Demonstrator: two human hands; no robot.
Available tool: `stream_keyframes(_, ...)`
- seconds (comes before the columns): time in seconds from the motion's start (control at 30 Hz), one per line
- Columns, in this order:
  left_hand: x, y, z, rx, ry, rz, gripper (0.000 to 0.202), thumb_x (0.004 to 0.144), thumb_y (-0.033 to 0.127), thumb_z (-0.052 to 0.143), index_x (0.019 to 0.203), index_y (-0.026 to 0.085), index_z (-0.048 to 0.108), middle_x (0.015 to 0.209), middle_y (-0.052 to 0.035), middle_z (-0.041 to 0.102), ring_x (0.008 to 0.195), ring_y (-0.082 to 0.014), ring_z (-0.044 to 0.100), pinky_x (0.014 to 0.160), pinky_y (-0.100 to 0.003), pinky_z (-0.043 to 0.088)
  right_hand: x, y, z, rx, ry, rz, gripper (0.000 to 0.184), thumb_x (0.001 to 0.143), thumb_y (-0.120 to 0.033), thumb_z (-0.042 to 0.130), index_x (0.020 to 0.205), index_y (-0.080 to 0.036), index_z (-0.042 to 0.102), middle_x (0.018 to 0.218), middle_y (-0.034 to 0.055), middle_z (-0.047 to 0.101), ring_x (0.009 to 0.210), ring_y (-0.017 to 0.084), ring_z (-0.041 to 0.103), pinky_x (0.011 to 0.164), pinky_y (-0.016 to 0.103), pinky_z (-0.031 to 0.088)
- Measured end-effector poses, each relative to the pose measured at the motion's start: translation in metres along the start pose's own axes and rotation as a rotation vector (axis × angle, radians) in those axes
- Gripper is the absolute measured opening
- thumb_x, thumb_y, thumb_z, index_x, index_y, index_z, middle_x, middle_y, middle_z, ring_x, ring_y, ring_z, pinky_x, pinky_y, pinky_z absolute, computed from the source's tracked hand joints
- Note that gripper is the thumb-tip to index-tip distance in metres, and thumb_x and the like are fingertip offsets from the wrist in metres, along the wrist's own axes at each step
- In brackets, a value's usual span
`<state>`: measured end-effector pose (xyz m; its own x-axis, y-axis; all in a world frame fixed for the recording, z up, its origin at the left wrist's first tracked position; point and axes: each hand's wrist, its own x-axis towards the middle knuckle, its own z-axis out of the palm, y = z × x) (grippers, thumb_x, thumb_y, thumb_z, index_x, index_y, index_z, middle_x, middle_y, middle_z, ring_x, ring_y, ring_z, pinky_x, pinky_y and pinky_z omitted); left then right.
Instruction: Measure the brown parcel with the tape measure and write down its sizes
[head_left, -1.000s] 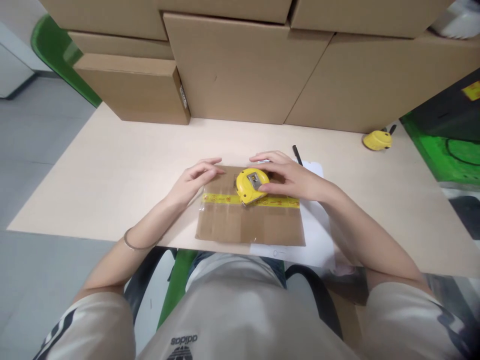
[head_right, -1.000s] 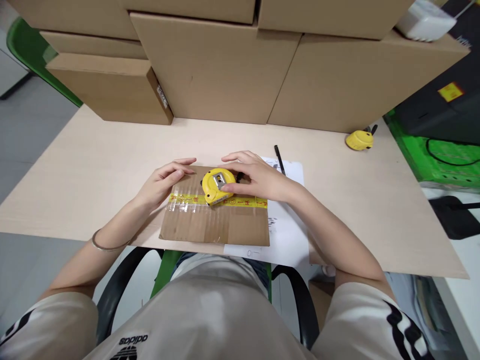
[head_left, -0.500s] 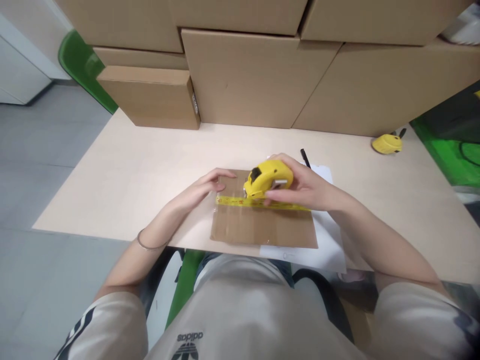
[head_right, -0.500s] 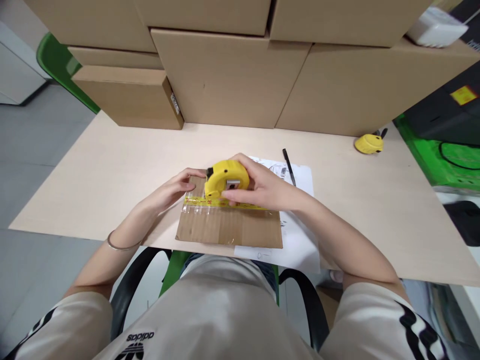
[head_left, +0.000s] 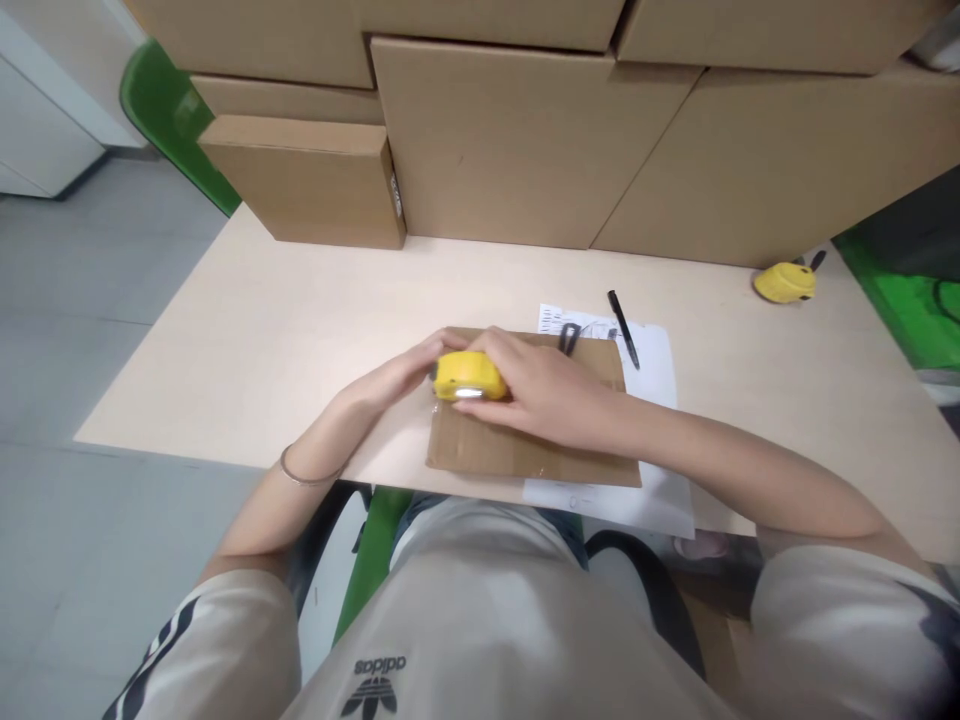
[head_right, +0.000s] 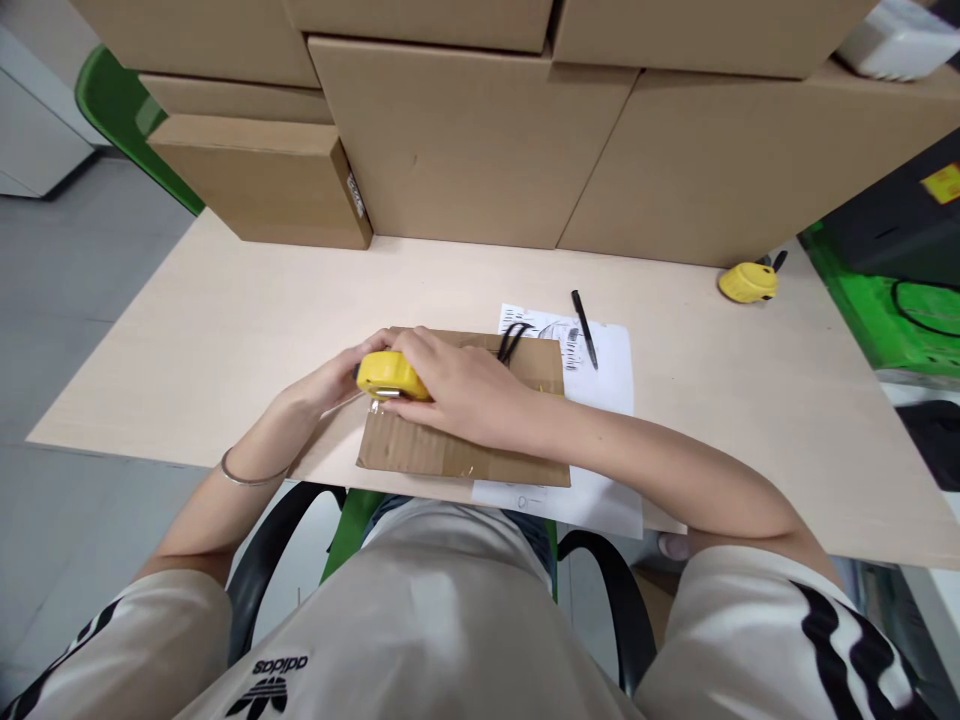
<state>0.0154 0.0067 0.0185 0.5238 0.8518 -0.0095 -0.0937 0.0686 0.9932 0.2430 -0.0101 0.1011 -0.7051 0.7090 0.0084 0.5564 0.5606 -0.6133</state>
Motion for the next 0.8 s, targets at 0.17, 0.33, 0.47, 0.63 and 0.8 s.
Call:
stream_keyframes(0.17, -0.004, 0.005, -0.009, 0.278, -0.052, 0.038, 0.042, 0.087, 0.047, 0.080, 0.124, 0.030, 0.072, 0.124, -0.0061, 0.070, 0.109, -0.0248, 0.063, 0.092, -0.036, 0.050, -0.052, 0.034, -0.024, 0.003, 0.186, 0.062, 0.041, 0.085, -0.060, 0.079, 0.096, -0.026, 0.058, 0.099, 0.0053, 0.069, 0.083, 0.026, 0.067, 0.069, 0.039, 0.047)
stream_keyframes(0.33, -0.003, 0.003, -0.013, 0.277, -0.082, 0.044, 0.042, 0.088, 0.047, 0.079, 0.125, 0.030, 0.070, 0.126, -0.0071, 0.067, 0.113, -0.0259, 0.061, 0.091, -0.037, 0.048, -0.122, 0.071, -0.049, 0.101, 0.405, 0.239, 0.036, 0.080, -0.052, 0.085, 0.098, -0.029, 0.064, 0.097, 0.0037, 0.068, 0.081, 0.024, 0.065, 0.066, 0.038, 0.048)
stream_keyframes(0.47, -0.001, 0.000, -0.018, 0.322, -0.117, 0.058, 0.045, 0.090, 0.047, 0.078, 0.129, 0.028, 0.067, 0.128, -0.0074, 0.065, 0.111, -0.0244, 0.060, 0.090, -0.037, 0.048, -0.146, 0.087, -0.047, 0.134, 0.530, 0.300, 0.035, 0.075, -0.049, 0.088, 0.093, -0.029, 0.065, 0.092, 0.0025, 0.067, 0.072, 0.020, 0.060, 0.058, 0.035, 0.043)
stream_keyframes(0.63, -0.001, 0.000, -0.019, 0.370, -0.103, 0.063, 0.045, 0.090, 0.050, 0.077, 0.130, 0.030, 0.067, 0.125, -0.0064, 0.066, 0.110, -0.0246, 0.059, 0.090, -0.038, 0.048, -0.147, 0.091, -0.039, 0.174, 0.525, 0.354, 0.039, 0.074, -0.051, 0.088, 0.091, -0.028, 0.063, 0.085, 0.0005, 0.066, 0.068, 0.018, 0.058, 0.057, 0.033, 0.042)
stream_keyframes(0.8, -0.001, -0.001, -0.021, 0.407, -0.096, 0.073, 0.048, 0.089, 0.054, 0.077, 0.130, 0.030, 0.067, 0.125, -0.0068, 0.066, 0.108, -0.0245, 0.060, 0.090, -0.039, 0.049, -0.128, 0.078, -0.055, 0.104, 0.512, 0.206, 0.036, 0.078, -0.053, 0.086, 0.090, -0.027, 0.064, 0.086, 0.0015, 0.066, 0.071, 0.019, 0.060, 0.060, 0.034, 0.043)
